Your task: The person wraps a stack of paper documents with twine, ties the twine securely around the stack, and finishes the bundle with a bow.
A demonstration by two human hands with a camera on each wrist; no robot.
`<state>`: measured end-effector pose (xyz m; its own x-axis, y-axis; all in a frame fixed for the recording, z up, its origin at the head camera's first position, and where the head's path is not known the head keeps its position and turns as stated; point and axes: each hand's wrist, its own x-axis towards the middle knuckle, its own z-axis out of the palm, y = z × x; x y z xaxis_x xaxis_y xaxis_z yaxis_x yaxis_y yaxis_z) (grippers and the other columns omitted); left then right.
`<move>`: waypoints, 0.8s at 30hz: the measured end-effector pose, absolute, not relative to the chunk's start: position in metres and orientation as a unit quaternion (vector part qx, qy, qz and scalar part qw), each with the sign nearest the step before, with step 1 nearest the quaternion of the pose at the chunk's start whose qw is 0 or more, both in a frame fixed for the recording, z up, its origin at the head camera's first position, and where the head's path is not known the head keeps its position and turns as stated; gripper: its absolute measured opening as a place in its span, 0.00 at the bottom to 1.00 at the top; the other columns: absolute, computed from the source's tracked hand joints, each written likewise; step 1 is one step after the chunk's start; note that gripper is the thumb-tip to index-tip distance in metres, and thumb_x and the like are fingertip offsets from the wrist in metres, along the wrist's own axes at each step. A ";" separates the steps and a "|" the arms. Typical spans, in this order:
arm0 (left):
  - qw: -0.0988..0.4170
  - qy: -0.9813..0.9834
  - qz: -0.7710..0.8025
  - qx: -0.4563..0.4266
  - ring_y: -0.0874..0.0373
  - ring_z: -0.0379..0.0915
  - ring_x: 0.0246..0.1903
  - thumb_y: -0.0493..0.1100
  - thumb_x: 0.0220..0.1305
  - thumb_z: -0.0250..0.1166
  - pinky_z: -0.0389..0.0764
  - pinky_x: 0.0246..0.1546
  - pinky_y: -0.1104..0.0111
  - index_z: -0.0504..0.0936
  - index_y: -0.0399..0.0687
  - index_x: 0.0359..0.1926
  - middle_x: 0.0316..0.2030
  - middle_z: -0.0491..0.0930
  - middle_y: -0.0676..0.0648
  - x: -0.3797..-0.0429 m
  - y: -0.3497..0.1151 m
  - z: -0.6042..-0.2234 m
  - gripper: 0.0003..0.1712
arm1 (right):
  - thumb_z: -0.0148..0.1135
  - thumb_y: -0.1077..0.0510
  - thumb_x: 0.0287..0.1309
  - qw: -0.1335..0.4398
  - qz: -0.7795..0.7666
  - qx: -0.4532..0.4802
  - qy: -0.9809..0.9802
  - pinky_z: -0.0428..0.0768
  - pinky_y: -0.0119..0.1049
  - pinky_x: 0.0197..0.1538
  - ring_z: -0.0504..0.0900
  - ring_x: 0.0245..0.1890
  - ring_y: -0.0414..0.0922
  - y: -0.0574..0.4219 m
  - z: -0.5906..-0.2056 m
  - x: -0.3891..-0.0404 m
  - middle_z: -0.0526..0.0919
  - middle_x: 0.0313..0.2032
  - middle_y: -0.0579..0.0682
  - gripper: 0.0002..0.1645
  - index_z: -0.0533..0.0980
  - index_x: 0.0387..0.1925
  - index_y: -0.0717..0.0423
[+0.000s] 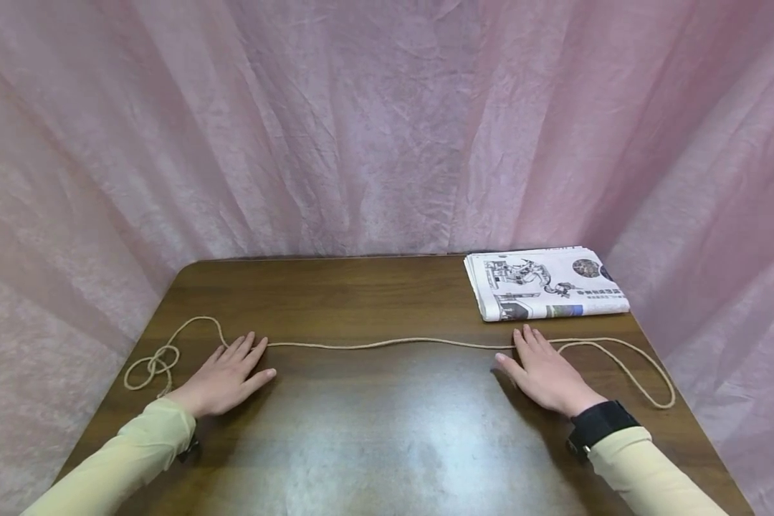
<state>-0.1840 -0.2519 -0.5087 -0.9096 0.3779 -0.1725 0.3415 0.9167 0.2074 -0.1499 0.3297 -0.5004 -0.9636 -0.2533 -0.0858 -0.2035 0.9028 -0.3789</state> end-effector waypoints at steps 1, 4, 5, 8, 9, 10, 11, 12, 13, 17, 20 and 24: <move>0.106 0.973 0.087 0.187 0.31 0.44 0.75 0.75 0.74 0.38 0.45 0.70 0.33 0.54 0.42 0.80 0.77 0.48 0.29 -0.185 -0.252 -0.508 0.51 | 0.42 0.37 0.79 0.067 -0.194 -0.116 0.972 0.53 0.67 0.71 0.50 0.74 0.73 0.330 -0.498 -0.151 0.51 0.73 0.78 0.48 0.56 0.72 0.79; 0.114 0.972 0.086 0.184 0.31 0.45 0.75 0.75 0.75 0.38 0.45 0.70 0.34 0.54 0.43 0.80 0.77 0.49 0.30 -0.188 -0.251 -0.504 0.50 | 0.41 0.40 0.81 0.061 -0.213 -0.105 0.969 0.57 0.67 0.70 0.56 0.72 0.73 0.333 -0.491 -0.153 0.56 0.71 0.78 0.44 0.58 0.71 0.79; 0.114 0.972 0.086 0.185 0.30 0.45 0.75 0.74 0.75 0.39 0.45 0.70 0.33 0.54 0.43 0.80 0.77 0.49 0.30 -0.188 -0.250 -0.501 0.49 | 0.41 0.41 0.81 0.058 -0.221 -0.095 0.969 0.59 0.67 0.69 0.58 0.71 0.73 0.334 -0.488 -0.154 0.59 0.70 0.78 0.43 0.60 0.71 0.79; 0.104 0.972 0.089 0.193 0.30 0.47 0.75 0.71 0.77 0.42 0.46 0.70 0.34 0.55 0.42 0.80 0.77 0.51 0.30 -0.188 -0.244 -0.491 0.47 | 0.39 0.42 0.81 0.055 -0.254 -0.043 0.965 0.63 0.67 0.66 0.63 0.68 0.74 0.341 -0.478 -0.158 0.64 0.68 0.77 0.40 0.62 0.70 0.77; 0.097 0.971 0.089 0.200 0.30 0.47 0.74 0.70 0.77 0.43 0.47 0.70 0.33 0.55 0.42 0.80 0.77 0.51 0.30 -0.188 -0.241 -0.487 0.47 | 0.38 0.43 0.81 0.055 -0.270 -0.021 0.961 0.63 0.67 0.65 0.63 0.67 0.74 0.344 -0.474 -0.159 0.65 0.67 0.77 0.40 0.62 0.70 0.77; 0.090 0.971 0.088 0.206 0.31 0.47 0.75 0.71 0.77 0.43 0.47 0.71 0.35 0.55 0.42 0.80 0.77 0.51 0.31 -0.187 -0.237 -0.485 0.47 | 0.37 0.43 0.81 0.056 -0.290 -0.002 0.955 0.65 0.67 0.65 0.65 0.67 0.73 0.348 -0.469 -0.160 0.65 0.67 0.77 0.40 0.62 0.70 0.77; 0.082 0.969 0.088 0.215 0.31 0.47 0.75 0.70 0.77 0.43 0.47 0.71 0.35 0.56 0.41 0.79 0.77 0.52 0.31 -0.187 -0.233 -0.482 0.46 | 0.37 0.44 0.81 0.058 -0.318 0.020 0.946 0.69 0.63 0.64 0.67 0.65 0.72 0.352 -0.466 -0.162 0.67 0.66 0.77 0.39 0.61 0.70 0.77; 0.073 0.968 0.087 0.225 0.32 0.48 0.75 0.70 0.77 0.43 0.48 0.71 0.36 0.57 0.41 0.79 0.77 0.52 0.32 -0.187 -0.229 -0.480 0.46 | 0.36 0.45 0.81 0.062 -0.356 0.039 0.932 0.72 0.59 0.63 0.70 0.64 0.70 0.356 -0.462 -0.163 0.66 0.66 0.78 0.39 0.59 0.71 0.78; 0.066 0.966 0.086 0.235 0.33 0.48 0.75 0.69 0.78 0.43 0.48 0.71 0.36 0.57 0.41 0.79 0.77 0.52 0.32 -0.187 -0.224 -0.478 0.46 | 0.36 0.47 0.81 0.066 -0.399 0.056 0.913 0.75 0.54 0.62 0.74 0.61 0.65 0.360 -0.459 -0.165 0.65 0.66 0.78 0.39 0.56 0.71 0.80; 0.032 0.955 0.079 0.285 0.37 0.49 0.76 0.69 0.78 0.43 0.49 0.73 0.41 0.59 0.42 0.79 0.77 0.54 0.36 -0.187 -0.198 -0.474 0.44 | 0.34 0.54 0.81 0.093 -0.599 0.123 0.786 0.82 0.33 0.53 0.83 0.42 0.38 0.380 -0.450 -0.173 0.51 0.71 0.81 0.38 0.41 0.74 0.82; 0.014 0.941 0.071 0.331 0.40 0.47 0.77 0.69 0.78 0.44 0.49 0.74 0.44 0.59 0.44 0.79 0.78 0.55 0.39 -0.185 -0.170 -0.468 0.43 | 0.36 0.56 0.80 0.118 -0.707 0.173 0.676 0.78 0.32 0.58 0.82 0.34 0.30 0.396 -0.444 -0.178 0.35 0.75 0.76 0.41 0.30 0.76 0.73; 0.005 0.916 0.060 0.397 0.45 0.44 0.78 0.66 0.79 0.46 0.47 0.76 0.49 0.58 0.46 0.80 0.79 0.53 0.42 -0.181 -0.123 -0.456 0.41 | 0.39 0.53 0.80 0.153 -0.777 0.239 0.562 0.62 0.35 0.70 0.68 0.70 0.50 0.409 -0.440 -0.189 0.22 0.78 0.63 0.47 0.17 0.76 0.57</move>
